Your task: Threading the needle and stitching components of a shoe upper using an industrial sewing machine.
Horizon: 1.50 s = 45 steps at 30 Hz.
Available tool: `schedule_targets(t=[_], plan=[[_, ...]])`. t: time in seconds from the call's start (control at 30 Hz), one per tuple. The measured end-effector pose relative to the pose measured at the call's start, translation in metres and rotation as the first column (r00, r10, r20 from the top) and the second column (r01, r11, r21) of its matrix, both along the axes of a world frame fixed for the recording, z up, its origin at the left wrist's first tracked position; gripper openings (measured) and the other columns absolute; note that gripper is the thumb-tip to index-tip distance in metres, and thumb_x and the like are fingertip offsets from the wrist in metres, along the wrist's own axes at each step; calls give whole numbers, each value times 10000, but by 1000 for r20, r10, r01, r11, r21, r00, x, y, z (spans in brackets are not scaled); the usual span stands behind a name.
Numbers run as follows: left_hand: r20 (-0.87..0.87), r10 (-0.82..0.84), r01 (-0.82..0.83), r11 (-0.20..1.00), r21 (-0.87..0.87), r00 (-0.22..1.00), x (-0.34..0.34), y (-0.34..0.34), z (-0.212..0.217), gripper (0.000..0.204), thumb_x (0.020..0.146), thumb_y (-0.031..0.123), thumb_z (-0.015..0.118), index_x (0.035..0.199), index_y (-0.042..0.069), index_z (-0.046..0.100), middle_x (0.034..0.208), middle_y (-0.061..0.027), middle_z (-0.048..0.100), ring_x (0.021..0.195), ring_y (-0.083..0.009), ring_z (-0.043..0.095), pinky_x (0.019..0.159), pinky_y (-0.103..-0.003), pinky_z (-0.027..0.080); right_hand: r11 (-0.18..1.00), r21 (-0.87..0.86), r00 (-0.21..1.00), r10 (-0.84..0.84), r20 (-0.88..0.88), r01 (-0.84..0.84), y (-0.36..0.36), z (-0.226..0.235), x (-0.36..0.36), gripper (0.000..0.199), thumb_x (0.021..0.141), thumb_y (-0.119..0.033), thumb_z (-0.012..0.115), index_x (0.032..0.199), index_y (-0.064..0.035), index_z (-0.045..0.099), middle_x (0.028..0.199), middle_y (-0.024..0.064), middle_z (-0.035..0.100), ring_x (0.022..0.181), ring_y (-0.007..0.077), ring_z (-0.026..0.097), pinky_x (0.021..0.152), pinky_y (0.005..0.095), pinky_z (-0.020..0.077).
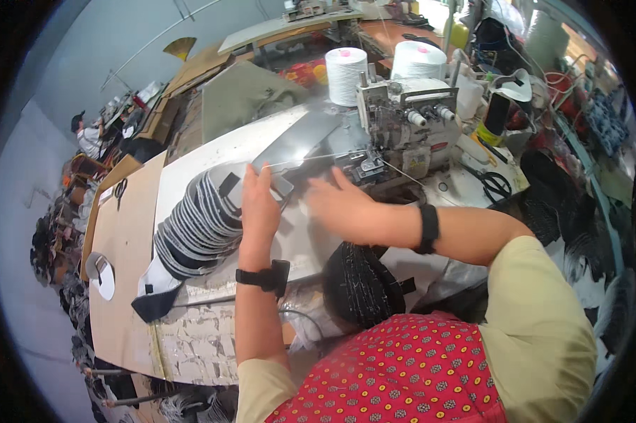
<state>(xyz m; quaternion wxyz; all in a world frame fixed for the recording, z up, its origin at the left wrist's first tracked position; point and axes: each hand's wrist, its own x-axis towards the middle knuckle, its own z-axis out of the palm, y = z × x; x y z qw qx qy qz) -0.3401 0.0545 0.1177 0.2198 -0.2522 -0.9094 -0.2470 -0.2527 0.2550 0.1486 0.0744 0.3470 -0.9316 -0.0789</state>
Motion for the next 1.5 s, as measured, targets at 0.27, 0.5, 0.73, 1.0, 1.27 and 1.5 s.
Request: schedule_targets(t=[0.27, 0.5, 0.73, 1.0, 1.27, 1.5], plan=[[-33, 53, -52, 998, 36, 998, -20, 3, 1, 485, 797, -92, 487, 1278, -39, 520, 1269, -350, 458, 1125, -492, 489, 968, -466, 421, 786, -617, 999, -2, -52, -31, 34, 50, 107, 203, 785, -129, 728, 949, -60, 631, 1213, 122, 584, 1314, 322, 446, 1050, 630, 290], [321, -89, 0, 964, 266, 943, -11, -1, 4, 455, 721, -106, 441, 1113, -11, 652, 940, -174, 620, 955, -344, 580, 875, -400, 456, 736, -676, 998, -34, -53, -11, 51, 43, 127, 154, 799, -110, 723, 932, -84, 650, 1127, 74, 633, 1205, 301, 547, 1067, 620, 278], [-56, -64, 85, 819, 567, 996, -11, 34, 6, 313, 839, 13, 492, 1135, 34, 591, 1345, -231, 447, 1284, -361, 402, 1077, -437, 303, 686, -728, 998, -55, -37, 11, 66, 29, 129, 136, 792, -97, 715, 918, -76, 669, 1105, 70, 637, 1174, 288, 561, 1071, 616, 280], [131, -408, 128, 549, 826, 904, -16, 109, 2, 653, 1036, 481, 278, 1506, 31, 221, 1574, -145, 199, 1462, -277, 151, 1185, -386, 108, 641, -763, 985, -167, -40, 78, 91, 12, 142, 136, 804, -107, 706, 930, -72, 670, 1094, 61, 641, 1140, 279, 571, 1069, 606, 293], [81, -198, 119, 816, 565, 977, 5, 65, 31, 470, 1006, 298, 516, 1386, 24, 472, 1492, -184, 381, 1397, -283, 326, 1138, -387, 244, 619, -766, 962, -272, 3, 177, 128, -14, 129, 137, 820, -105, 688, 942, -47, 666, 1023, 85, 662, 1030, 276, 598, 993, 504, 385], [551, -186, 126, 981, 144, 814, 111, 3, 25, 254, 988, 188, 562, 1149, -3, 603, 950, -65, 652, 829, -124, 601, 720, -266, 478, 641, -695, 944, -182, 274, 325, 129, -44, 102, 359, 722, -134, 758, 1035, -23, 622, 983, 128, 588, 991, 337, 550, 906, 421, 447]])
